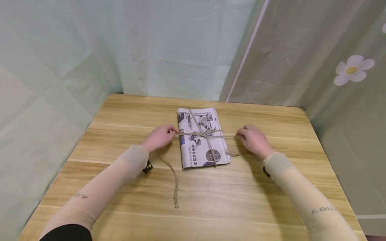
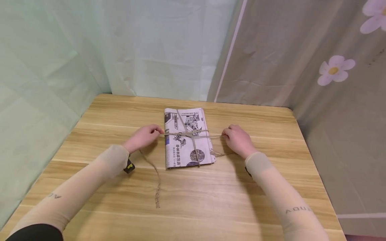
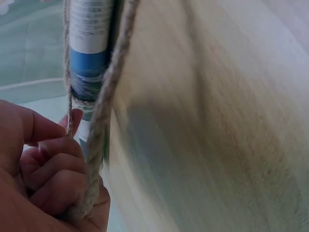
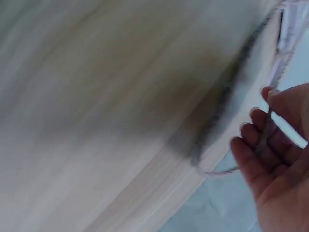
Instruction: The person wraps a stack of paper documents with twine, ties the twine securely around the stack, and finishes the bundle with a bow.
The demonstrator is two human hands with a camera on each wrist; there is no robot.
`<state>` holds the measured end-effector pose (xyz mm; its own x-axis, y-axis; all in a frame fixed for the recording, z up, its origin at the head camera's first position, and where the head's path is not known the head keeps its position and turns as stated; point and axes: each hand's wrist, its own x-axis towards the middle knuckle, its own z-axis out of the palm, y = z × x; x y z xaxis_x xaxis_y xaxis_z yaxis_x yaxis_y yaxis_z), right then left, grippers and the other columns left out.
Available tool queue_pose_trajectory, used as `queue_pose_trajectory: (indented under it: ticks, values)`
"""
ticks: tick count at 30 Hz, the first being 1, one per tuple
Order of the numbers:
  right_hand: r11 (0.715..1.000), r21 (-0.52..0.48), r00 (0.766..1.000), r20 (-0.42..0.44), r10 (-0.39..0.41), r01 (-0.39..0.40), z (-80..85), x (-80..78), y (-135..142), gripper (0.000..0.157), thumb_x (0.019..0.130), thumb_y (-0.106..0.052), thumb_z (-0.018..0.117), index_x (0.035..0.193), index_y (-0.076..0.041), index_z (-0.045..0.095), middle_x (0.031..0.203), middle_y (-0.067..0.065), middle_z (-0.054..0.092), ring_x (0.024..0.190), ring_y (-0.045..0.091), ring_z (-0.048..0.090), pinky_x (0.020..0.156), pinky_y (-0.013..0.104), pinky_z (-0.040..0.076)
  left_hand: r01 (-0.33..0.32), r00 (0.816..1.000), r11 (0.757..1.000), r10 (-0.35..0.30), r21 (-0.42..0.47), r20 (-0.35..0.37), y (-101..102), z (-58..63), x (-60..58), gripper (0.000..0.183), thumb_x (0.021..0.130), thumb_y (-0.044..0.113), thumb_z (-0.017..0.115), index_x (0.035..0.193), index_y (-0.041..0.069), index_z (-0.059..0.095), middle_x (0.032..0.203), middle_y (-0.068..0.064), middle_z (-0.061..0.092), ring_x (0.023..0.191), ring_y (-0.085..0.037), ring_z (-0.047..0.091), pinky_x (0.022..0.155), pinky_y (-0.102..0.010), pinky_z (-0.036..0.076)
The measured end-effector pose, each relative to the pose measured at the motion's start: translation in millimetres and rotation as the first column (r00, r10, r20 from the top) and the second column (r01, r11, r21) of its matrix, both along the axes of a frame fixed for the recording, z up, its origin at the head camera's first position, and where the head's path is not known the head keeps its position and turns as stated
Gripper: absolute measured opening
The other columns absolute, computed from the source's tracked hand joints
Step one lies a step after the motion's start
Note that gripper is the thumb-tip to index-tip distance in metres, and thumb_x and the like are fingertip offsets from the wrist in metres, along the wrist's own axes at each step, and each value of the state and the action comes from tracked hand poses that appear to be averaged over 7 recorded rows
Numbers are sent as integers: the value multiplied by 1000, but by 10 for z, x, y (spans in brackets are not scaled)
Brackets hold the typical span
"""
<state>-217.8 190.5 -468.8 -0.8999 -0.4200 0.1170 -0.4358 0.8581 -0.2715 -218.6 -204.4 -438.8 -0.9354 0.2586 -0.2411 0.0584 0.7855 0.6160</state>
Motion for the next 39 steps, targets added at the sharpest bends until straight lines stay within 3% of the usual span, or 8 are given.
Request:
queue_pose_trajectory:
  ticks: [7, 14, 20, 25, 29, 33, 36, 39]
  values:
    - [994, 111, 993, -118, 3, 10, -91, -85, 70, 12, 98, -13, 66, 104, -7, 74, 105, 12, 69, 109, 37, 59, 110, 58, 37, 17, 1000, 996, -17, -88, 1, 69, -52, 47, 57, 94, 62, 63, 122, 12, 67, 122, -10, 69, 107, -31, 64, 94, -49, 52]
    - [988, 100, 993, -29, -116, 118, -29, -79, 63, 17, 100, -11, 59, 109, -2, 71, 111, 19, 63, 109, 40, 54, 90, 60, 50, 34, 999, 991, -31, -132, 25, 171, -45, 65, 77, 90, 62, 68, 142, 7, 56, 138, -18, 61, 126, -39, 57, 106, -55, 44]
    - [983, 135, 991, -76, -114, 123, 15, -79, 119, 17, 99, -12, 61, 107, -6, 74, 116, 17, 66, 123, 43, 50, 113, 73, 22, 112, 993, 981, -115, -160, -8, 136, -40, 53, 73, 93, 60, 65, 146, 12, 55, 144, -16, 58, 133, -39, 52, 111, -56, 40]
    - [990, 68, 987, -104, -120, 127, 34, -85, 266, 24, 101, -16, 59, 115, -4, 74, 118, 18, 67, 119, 42, 53, 98, 65, 45, 173, 968, 943, -217, -285, -129, -41, 110, 17, 46, 102, 45, 58, 134, 13, 66, 131, -12, 68, 119, -34, 63, 99, -55, 51]
    - [996, 10, 980, -183, -82, 85, 119, -107, 381, 24, 100, -14, 56, 111, -5, 75, 112, 16, 69, 113, 41, 55, 93, 60, 48, 200, 906, 901, -319, -384, -276, -178, 304, -30, 32, 101, 27, 54, 120, 10, 73, 109, -7, 69, 94, -27, 66, 79, -46, 55]
    - [997, -65, 945, -325, 17, -40, 203, -159, 437, 23, 94, -8, 54, 88, -6, 76, 96, 12, 70, 106, 38, 57, 116, 56, 31, 248, 762, 842, -475, -478, -440, -262, 436, -42, 21, 97, 15, 56, 104, 8, 74, 87, -4, 53, 73, -22, 50, 64, -38, 46]
    - [984, -116, 928, -364, 82, -133, 206, -192, 438, 25, 91, -1, 52, 77, -8, 72, 91, 11, 69, 108, 38, 57, 124, 53, 16, 275, 630, 780, -588, -561, -508, -305, 443, -11, 12, 94, 9, 61, 99, 9, 73, 87, -5, 53, 77, -25, 51, 70, -40, 46]
    - [977, -140, 962, -244, 125, -162, 149, -186, 424, 27, 92, 3, 52, 78, -8, 71, 103, 13, 70, 125, 39, 52, 122, 57, 18, 299, 590, 742, -638, -600, -495, -355, 361, 76, 10, 94, 9, 70, 103, 10, 75, 98, -7, 63, 96, -31, 59, 99, -49, 47]
